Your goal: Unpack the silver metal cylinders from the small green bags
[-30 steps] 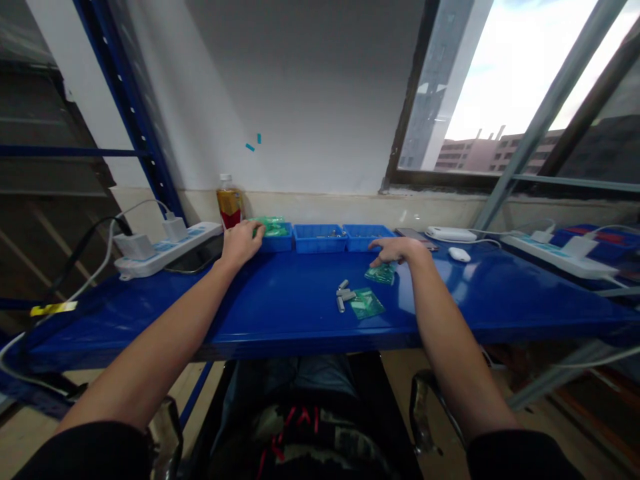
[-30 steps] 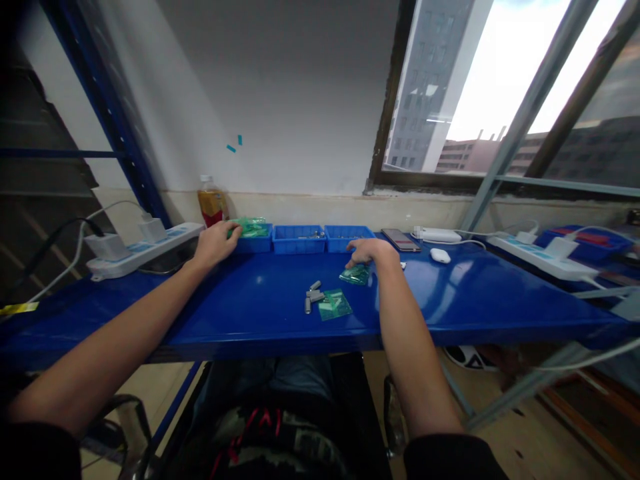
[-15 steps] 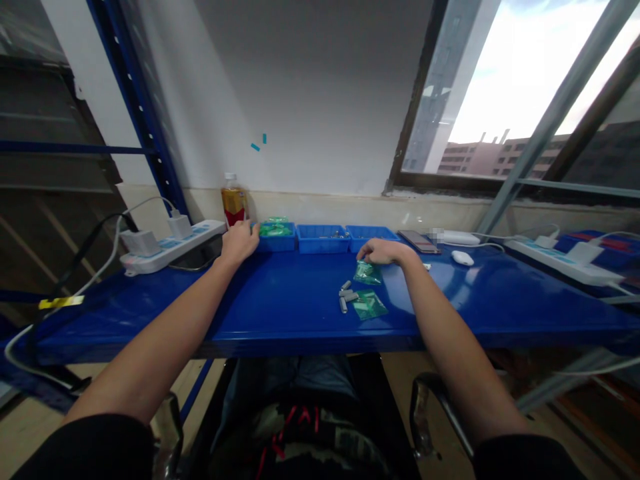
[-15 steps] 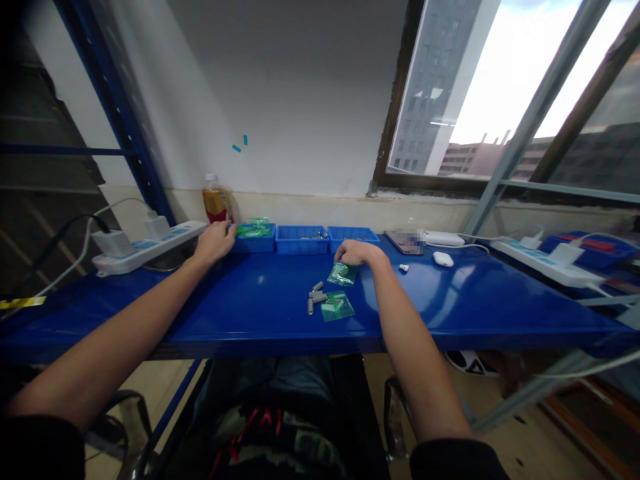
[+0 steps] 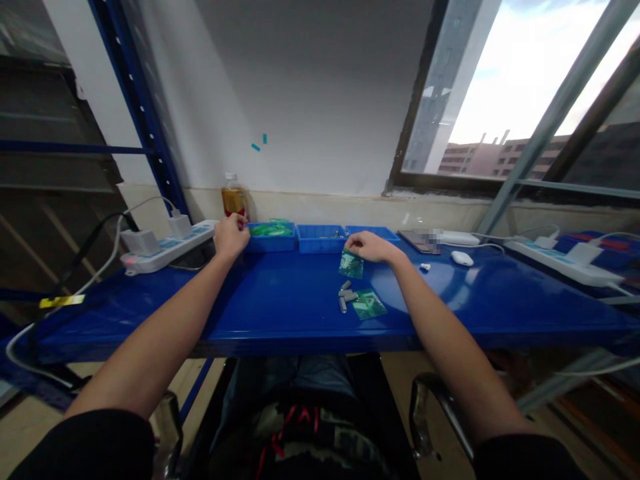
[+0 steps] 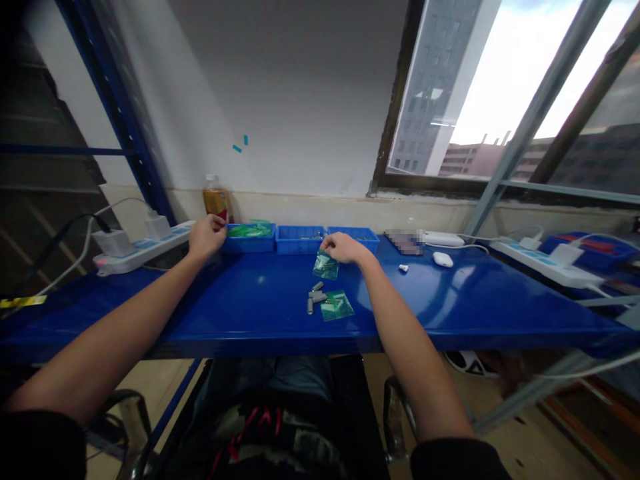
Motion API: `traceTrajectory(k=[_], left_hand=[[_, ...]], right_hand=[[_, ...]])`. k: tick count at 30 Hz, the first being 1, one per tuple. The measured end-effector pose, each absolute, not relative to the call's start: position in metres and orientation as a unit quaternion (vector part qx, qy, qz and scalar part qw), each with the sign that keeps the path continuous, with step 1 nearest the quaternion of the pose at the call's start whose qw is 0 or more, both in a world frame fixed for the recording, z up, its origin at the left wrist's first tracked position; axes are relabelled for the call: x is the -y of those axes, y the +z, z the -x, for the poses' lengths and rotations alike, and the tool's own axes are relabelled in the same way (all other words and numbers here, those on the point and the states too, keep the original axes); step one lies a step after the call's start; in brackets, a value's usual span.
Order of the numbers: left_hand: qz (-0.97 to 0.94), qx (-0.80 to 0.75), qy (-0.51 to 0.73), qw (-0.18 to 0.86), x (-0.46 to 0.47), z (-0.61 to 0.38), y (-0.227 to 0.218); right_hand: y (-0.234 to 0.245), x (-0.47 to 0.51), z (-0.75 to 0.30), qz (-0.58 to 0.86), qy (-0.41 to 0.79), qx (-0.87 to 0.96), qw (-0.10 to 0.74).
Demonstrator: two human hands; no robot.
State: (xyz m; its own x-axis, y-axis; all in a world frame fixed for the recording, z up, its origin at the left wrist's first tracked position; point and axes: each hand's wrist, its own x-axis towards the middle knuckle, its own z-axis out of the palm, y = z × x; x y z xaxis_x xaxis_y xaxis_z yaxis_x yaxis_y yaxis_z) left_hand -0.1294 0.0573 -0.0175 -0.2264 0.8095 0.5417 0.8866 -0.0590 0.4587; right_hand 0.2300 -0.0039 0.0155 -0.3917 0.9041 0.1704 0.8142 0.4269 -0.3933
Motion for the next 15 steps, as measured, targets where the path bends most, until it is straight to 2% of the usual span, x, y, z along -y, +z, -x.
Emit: traceTrajectory(k=[5,10,12,15], left_hand=[[0.603,0.691,-0.39,0.081,-0.05,0.125,-0.016],[0.642,0.627,-0.415,0.149,-0.031,0.098,-0.001],[0.682,0.579,-0.434,0.107,-0.022,0.081,0.005],[0.743,0.515,-0.42,-0.071,-0.011,0.052,0.006]], right_hand=[[0.015,0.003,-0.228,0.504,0.115,0.822,0.24],[0.014,0.003,-0.222,0.487,0.115,0.802,0.326],[0.013,0.004,-0.216,0.479,0.116,0.793,0.359],[0.009,0.007,-0.201,0.46,0.094,0.781,0.412]])
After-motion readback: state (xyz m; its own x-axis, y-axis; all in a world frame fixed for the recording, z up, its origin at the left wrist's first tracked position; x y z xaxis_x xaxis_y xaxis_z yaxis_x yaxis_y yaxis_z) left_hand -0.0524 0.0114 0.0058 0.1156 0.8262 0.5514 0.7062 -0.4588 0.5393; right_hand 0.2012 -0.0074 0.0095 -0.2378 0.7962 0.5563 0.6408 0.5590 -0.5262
